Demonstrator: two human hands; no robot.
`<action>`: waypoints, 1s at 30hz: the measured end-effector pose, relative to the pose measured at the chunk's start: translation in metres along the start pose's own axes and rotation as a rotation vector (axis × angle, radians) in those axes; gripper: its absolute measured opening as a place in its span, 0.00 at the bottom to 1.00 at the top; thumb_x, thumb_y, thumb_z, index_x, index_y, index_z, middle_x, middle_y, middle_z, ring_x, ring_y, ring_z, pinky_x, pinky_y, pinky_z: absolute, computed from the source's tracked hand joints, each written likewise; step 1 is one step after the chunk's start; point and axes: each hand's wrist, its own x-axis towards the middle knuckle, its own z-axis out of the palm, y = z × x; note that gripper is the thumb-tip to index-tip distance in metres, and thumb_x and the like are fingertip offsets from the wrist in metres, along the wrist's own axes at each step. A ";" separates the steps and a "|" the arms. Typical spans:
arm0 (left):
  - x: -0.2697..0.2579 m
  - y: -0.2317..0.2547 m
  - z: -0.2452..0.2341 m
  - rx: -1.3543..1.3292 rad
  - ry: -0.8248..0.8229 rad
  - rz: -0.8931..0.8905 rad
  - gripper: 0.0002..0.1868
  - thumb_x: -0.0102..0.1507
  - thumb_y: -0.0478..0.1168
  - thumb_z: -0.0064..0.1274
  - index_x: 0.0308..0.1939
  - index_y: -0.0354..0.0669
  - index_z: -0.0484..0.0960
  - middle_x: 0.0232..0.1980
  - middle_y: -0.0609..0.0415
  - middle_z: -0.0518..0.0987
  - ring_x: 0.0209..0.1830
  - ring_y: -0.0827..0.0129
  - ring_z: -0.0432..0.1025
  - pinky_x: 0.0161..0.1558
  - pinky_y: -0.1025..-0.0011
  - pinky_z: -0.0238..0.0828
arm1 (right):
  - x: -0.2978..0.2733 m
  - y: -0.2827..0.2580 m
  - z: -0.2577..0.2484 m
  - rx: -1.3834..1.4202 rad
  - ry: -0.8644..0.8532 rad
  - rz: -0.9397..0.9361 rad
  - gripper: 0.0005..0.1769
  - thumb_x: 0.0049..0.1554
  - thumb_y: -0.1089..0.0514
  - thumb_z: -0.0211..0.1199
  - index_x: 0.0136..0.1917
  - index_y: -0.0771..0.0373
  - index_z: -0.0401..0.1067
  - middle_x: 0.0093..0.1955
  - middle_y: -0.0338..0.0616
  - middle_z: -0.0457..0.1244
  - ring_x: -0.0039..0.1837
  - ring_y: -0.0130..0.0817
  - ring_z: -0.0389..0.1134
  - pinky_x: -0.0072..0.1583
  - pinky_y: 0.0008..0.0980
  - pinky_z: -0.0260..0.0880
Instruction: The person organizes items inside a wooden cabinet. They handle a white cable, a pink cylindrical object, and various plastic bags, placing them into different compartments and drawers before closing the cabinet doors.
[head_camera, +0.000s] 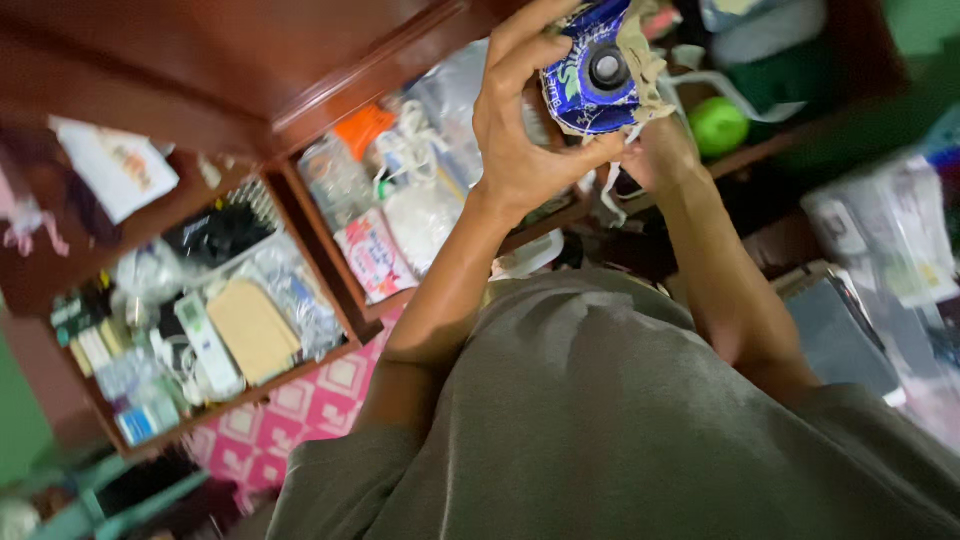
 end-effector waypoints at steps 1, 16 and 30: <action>-0.002 0.001 -0.010 0.061 0.011 0.001 0.43 0.47 0.32 0.74 0.59 0.50 0.63 0.66 0.51 0.68 0.63 0.64 0.68 0.63 0.71 0.69 | 0.009 0.008 0.005 0.026 -0.058 0.008 0.19 0.65 0.50 0.46 0.66 0.58 0.63 0.57 0.38 0.65 0.54 0.27 0.69 0.51 0.26 0.71; -0.063 -0.010 -0.110 0.474 0.357 -0.275 0.17 0.52 0.32 0.63 0.44 0.37 0.78 0.59 0.52 0.70 0.55 0.62 0.68 0.57 0.72 0.67 | 0.042 0.022 0.064 -0.573 -0.185 -0.283 0.15 0.61 0.53 0.62 0.53 0.66 0.69 0.43 0.41 0.64 0.39 0.21 0.62 0.40 0.21 0.62; -0.113 -0.074 -0.142 -0.417 0.432 -0.961 0.24 0.55 0.45 0.57 0.54 0.42 0.75 0.45 0.53 0.77 0.44 0.68 0.73 0.41 0.69 0.80 | 0.064 -0.045 0.043 -0.949 -0.689 -0.511 0.04 0.66 0.65 0.67 0.53 0.69 0.75 0.47 0.47 0.68 0.46 0.28 0.69 0.47 0.20 0.69</action>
